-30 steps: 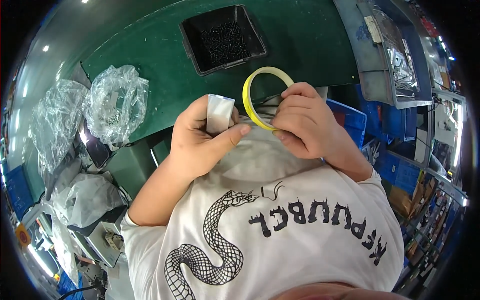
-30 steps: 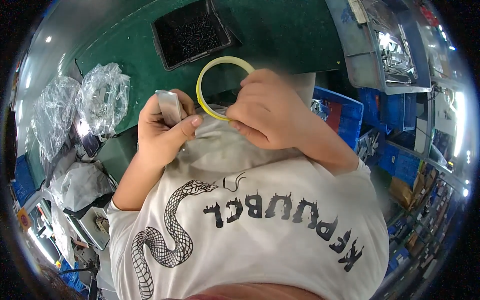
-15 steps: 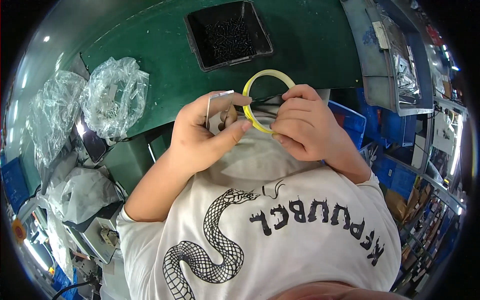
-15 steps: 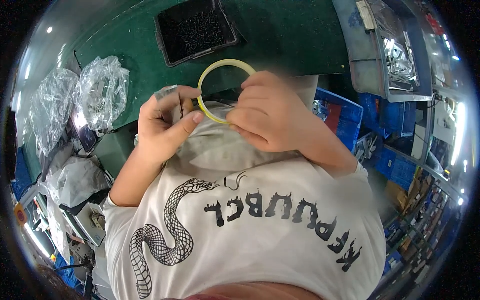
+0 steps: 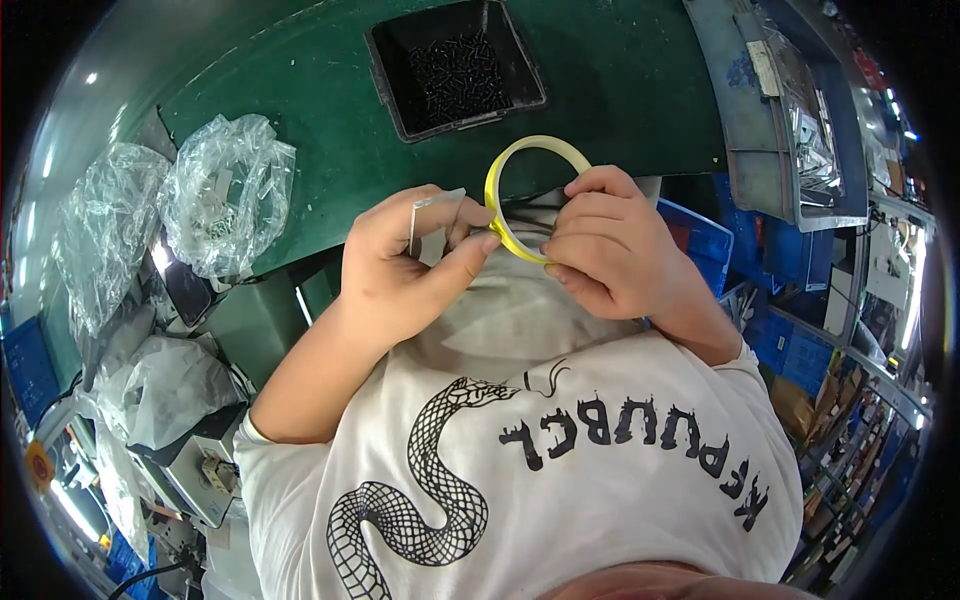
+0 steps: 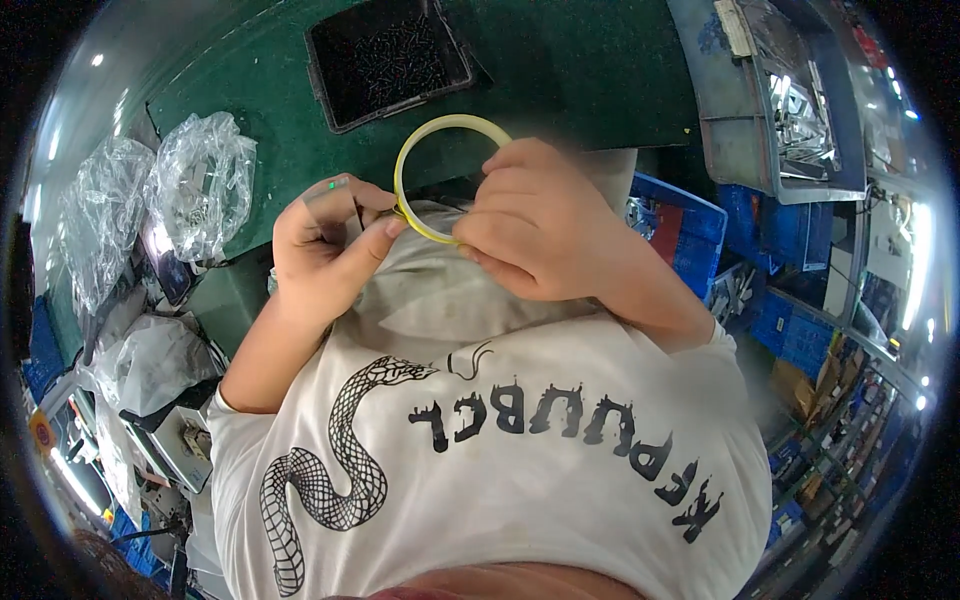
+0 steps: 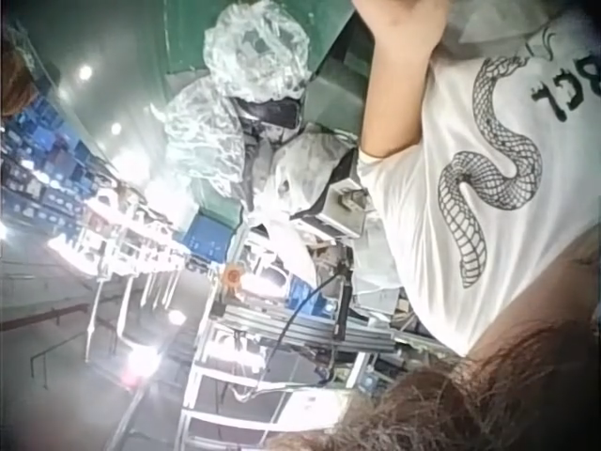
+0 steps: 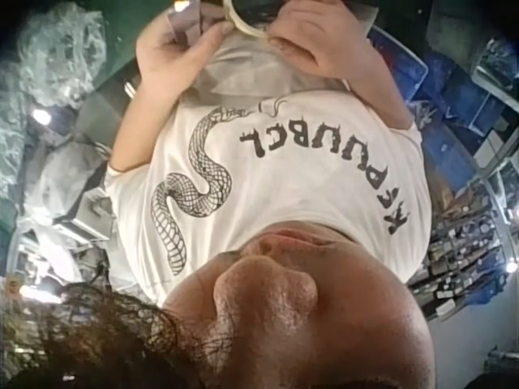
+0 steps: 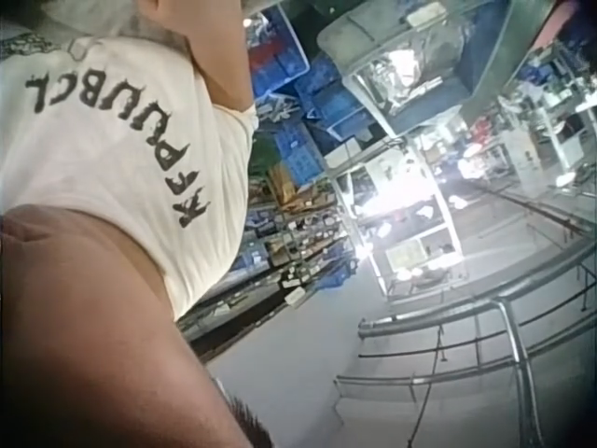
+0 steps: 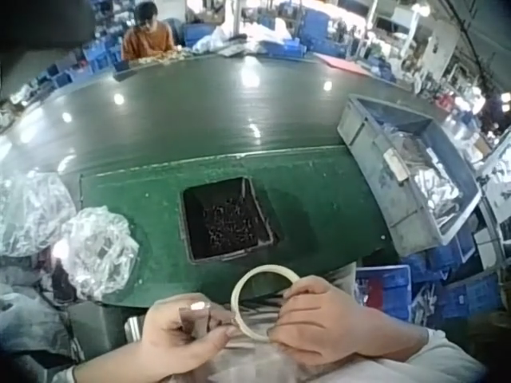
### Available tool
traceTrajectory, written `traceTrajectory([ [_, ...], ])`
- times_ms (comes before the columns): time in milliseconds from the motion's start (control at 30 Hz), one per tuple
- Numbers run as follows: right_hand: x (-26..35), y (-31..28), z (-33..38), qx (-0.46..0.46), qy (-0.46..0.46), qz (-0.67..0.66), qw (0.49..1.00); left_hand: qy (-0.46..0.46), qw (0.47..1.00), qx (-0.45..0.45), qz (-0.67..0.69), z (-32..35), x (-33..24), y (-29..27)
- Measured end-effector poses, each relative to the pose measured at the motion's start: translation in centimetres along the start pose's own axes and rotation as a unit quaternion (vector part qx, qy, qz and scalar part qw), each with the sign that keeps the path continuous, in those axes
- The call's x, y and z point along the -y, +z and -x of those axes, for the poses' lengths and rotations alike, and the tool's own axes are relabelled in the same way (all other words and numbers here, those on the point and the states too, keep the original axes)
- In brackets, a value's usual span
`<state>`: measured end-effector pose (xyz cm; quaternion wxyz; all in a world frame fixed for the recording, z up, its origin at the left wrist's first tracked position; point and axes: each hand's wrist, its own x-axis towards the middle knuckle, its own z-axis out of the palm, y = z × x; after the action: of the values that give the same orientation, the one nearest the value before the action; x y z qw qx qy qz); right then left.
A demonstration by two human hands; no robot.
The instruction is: Apply yellow tape or labels to small rectangular electronic components at a factory workbench.
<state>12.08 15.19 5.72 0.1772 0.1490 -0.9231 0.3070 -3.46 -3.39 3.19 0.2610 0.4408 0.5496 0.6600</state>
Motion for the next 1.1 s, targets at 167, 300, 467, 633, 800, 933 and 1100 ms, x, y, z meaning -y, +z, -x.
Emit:
traceTrajectory([
  [167, -0.1, 0.3, 0.2, -0.007, 0.001, -0.001, 1.0, -0.019, 0.999, 0.034, -0.013, -0.1, -0.4, -0.4],
  [300, 0.0, 0.4, 0.0, -0.005, 0.007, 0.008, 1.0, -0.032, 0.997, 0.049, -0.048, -0.1, -0.4, -0.2],
  [467, 0.8, 0.6, -0.1, 0.006, 0.061, 0.025, 0.998, -0.063, 0.994, 0.061, -0.062, -0.4, -0.9, -0.3],
  [633, 1.4, 2.0, -0.9, -0.029, 0.182, 0.012, 0.983, -0.09, 0.983, 0.133, -0.088, -0.1, -1.5, 0.6],
  [800, 1.3, 1.9, -1.0, -0.043, 0.15, 0.004, 0.988, -0.174, 0.979, 0.104, -0.015, 0.3, -1.0, 0.4],
  [933, 1.0, 2.1, -0.9, -0.08, 0.185, -0.067, 0.977, -0.259, 0.96, -0.008, 0.11, 0.3, -1.5, 1.2],
  [1100, 1.1, 1.8, -1.0, -0.084, 0.272, -0.163, 0.945, -0.28, 0.958, 0.035, 0.048, -0.1, -1.3, 0.6],
])
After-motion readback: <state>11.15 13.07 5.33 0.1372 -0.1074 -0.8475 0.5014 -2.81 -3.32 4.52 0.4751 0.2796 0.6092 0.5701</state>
